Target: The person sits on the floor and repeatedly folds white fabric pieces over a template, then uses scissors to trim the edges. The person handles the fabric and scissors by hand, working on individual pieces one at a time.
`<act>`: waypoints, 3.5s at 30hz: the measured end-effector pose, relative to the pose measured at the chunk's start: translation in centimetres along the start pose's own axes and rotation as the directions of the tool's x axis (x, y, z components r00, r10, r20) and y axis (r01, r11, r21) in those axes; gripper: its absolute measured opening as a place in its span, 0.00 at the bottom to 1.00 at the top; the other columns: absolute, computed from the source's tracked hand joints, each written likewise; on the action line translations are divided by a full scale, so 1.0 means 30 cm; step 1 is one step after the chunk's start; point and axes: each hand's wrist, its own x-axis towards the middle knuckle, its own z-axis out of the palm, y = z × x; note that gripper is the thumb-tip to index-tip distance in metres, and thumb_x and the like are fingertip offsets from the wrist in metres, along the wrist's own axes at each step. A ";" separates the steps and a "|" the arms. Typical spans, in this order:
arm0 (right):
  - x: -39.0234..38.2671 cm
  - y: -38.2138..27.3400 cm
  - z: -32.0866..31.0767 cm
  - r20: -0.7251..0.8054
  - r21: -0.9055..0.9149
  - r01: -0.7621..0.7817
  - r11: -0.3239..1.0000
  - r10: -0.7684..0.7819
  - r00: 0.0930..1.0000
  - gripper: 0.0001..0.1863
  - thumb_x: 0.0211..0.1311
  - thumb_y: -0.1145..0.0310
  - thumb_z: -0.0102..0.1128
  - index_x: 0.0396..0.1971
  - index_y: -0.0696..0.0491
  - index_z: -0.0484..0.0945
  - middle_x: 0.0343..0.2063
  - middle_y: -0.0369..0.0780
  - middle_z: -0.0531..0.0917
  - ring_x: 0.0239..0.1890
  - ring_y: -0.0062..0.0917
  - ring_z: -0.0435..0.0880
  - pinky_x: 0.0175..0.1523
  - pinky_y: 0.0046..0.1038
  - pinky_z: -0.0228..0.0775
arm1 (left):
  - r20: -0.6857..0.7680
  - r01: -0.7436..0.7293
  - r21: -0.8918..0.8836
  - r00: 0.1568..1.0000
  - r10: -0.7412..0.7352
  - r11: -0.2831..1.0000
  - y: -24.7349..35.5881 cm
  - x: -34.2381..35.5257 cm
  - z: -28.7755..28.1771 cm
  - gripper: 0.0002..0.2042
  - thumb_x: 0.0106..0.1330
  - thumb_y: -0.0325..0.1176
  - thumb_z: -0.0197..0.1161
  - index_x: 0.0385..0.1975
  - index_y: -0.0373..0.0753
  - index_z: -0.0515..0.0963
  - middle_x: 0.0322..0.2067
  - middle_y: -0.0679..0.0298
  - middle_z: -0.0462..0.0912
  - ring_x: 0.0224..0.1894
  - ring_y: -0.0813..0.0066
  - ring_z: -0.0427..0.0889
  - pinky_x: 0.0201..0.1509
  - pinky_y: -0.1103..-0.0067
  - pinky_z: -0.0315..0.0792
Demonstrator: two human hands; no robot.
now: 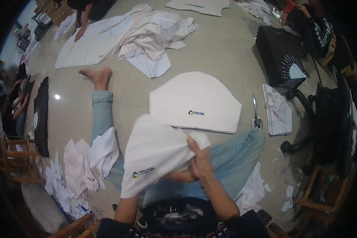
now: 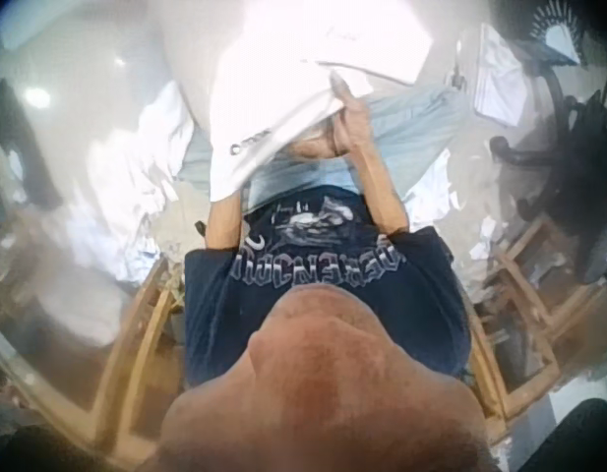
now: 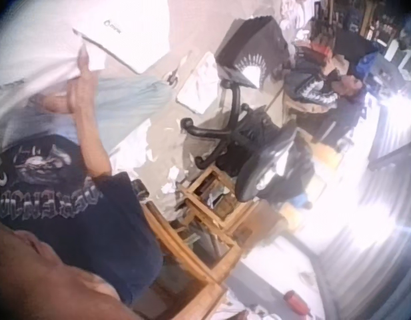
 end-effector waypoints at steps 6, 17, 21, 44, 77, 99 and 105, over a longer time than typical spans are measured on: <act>-0.076 -0.167 -0.141 -0.149 -0.121 0.220 0.968 -0.237 0.960 0.25 0.66 0.64 0.62 0.58 0.57 0.68 0.50 0.38 0.78 0.53 0.23 0.77 0.58 0.29 0.71 | -0.007 0.009 -0.230 1.000 -0.011 0.973 -0.025 -0.076 -0.064 0.25 0.76 0.47 0.45 0.63 0.34 0.65 0.65 0.54 0.66 0.66 0.60 0.68 0.67 0.66 0.66; -0.057 -0.323 -0.215 -0.119 -0.220 0.199 0.955 -0.228 0.966 0.28 0.60 0.69 0.67 0.58 0.63 0.69 0.52 0.44 0.78 0.55 0.27 0.77 0.59 0.30 0.69 | 0.055 0.138 -0.029 0.989 -0.136 0.990 0.094 0.289 0.179 0.17 0.72 0.36 0.58 0.55 0.34 0.72 0.56 0.57 0.78 0.59 0.65 0.76 0.66 0.68 0.69; 0.176 -0.419 -0.241 -0.050 -0.200 0.377 0.905 -0.393 0.918 0.28 0.63 0.73 0.64 0.61 0.62 0.65 0.52 0.45 0.76 0.52 0.27 0.79 0.58 0.29 0.70 | 0.175 -0.017 0.068 0.985 0.005 0.998 0.105 0.541 0.356 0.11 0.70 0.31 0.60 0.47 0.34 0.75 0.46 0.59 0.81 0.49 0.72 0.81 0.56 0.74 0.75; 0.482 -0.250 -0.510 0.197 -0.980 0.162 -0.114 -0.650 0.734 0.22 0.57 0.79 0.54 0.54 0.61 0.75 0.51 0.54 0.76 0.51 0.51 0.77 0.55 0.40 0.71 | 0.359 -0.366 0.929 0.925 0.122 0.046 -0.141 0.679 0.167 0.28 0.66 0.18 0.49 0.68 0.25 0.55 0.67 0.36 0.59 0.56 0.45 0.77 0.46 0.71 0.79; 0.085 0.326 0.252 0.556 -0.557 0.068 0.827 0.311 0.771 0.28 0.68 0.59 0.61 0.62 0.58 0.69 0.54 0.44 0.79 0.55 0.28 0.79 0.57 0.28 0.72 | 0.148 -0.368 0.807 0.883 0.446 0.461 0.656 0.176 0.181 0.08 0.76 0.36 0.54 0.39 0.38 0.71 0.20 0.75 0.75 0.20 0.93 0.65 0.23 0.89 0.57; -0.164 -0.028 0.267 0.880 -0.463 0.886 0.011 0.127 0.458 0.13 0.56 0.68 0.58 0.39 0.59 0.73 0.37 0.46 0.75 0.34 0.43 0.83 0.35 0.40 0.76 | -0.129 -0.299 0.313 0.927 0.353 0.901 0.037 0.072 -0.053 0.30 0.72 0.49 0.43 0.68 0.36 0.59 0.64 0.51 0.67 0.63 0.55 0.70 0.66 0.59 0.68; -0.216 -0.199 0.200 0.651 -0.757 0.654 -0.012 0.081 0.755 0.19 0.60 0.61 0.63 0.43 0.57 0.72 0.42 0.47 0.74 0.38 0.45 0.82 0.40 0.42 0.76 | 0.260 -0.578 0.493 0.811 0.523 0.650 0.171 0.103 -0.147 0.34 0.70 0.49 0.46 0.70 0.33 0.53 0.69 0.47 0.59 0.67 0.51 0.66 0.70 0.58 0.63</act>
